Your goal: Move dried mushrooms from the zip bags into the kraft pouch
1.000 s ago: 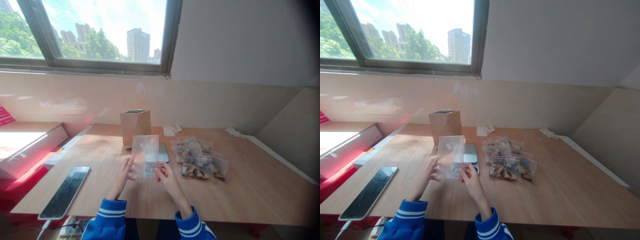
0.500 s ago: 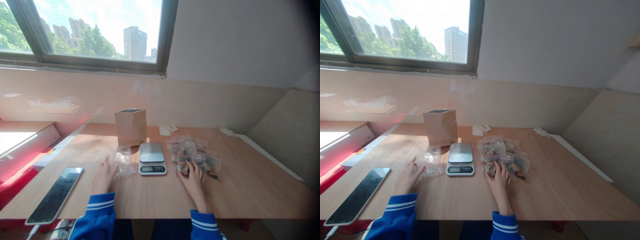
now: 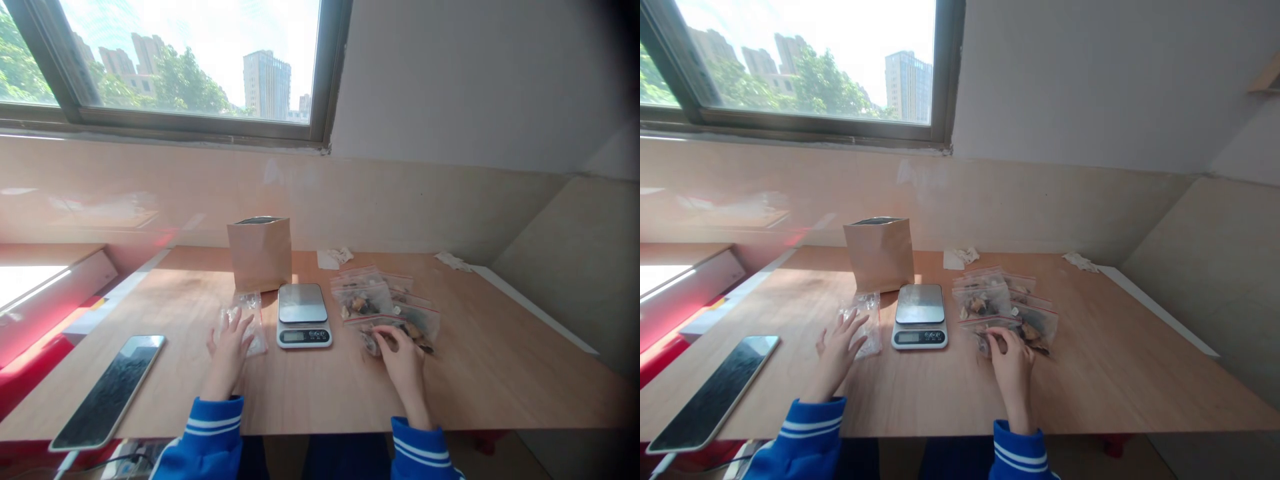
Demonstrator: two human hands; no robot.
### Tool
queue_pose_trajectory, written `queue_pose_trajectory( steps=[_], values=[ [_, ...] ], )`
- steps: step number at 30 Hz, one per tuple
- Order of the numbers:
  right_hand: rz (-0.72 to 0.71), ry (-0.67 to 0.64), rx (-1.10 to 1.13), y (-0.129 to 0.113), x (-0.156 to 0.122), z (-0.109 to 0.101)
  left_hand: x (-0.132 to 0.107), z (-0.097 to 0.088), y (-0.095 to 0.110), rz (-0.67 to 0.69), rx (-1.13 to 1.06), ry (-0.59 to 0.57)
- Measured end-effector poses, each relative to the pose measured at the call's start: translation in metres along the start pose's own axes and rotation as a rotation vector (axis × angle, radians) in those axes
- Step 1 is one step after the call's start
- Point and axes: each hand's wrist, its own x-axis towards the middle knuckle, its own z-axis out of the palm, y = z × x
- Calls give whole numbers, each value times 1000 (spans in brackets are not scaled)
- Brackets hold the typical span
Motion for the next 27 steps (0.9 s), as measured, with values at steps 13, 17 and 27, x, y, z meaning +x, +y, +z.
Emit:
queue_pose_trajectory(
  steps=[13,17,27],
  values=[
    [-222,-471,541,-115,-21,-11,-32,1,94,-196,-1140,-390],
    [-263,-579,500,-119,-24,-10,-32,-7,85,-104,-1064,-358],
    [-97,-632,527,-132,-29,-12,-47,-13,100,-29,-920,-159]
  ],
)
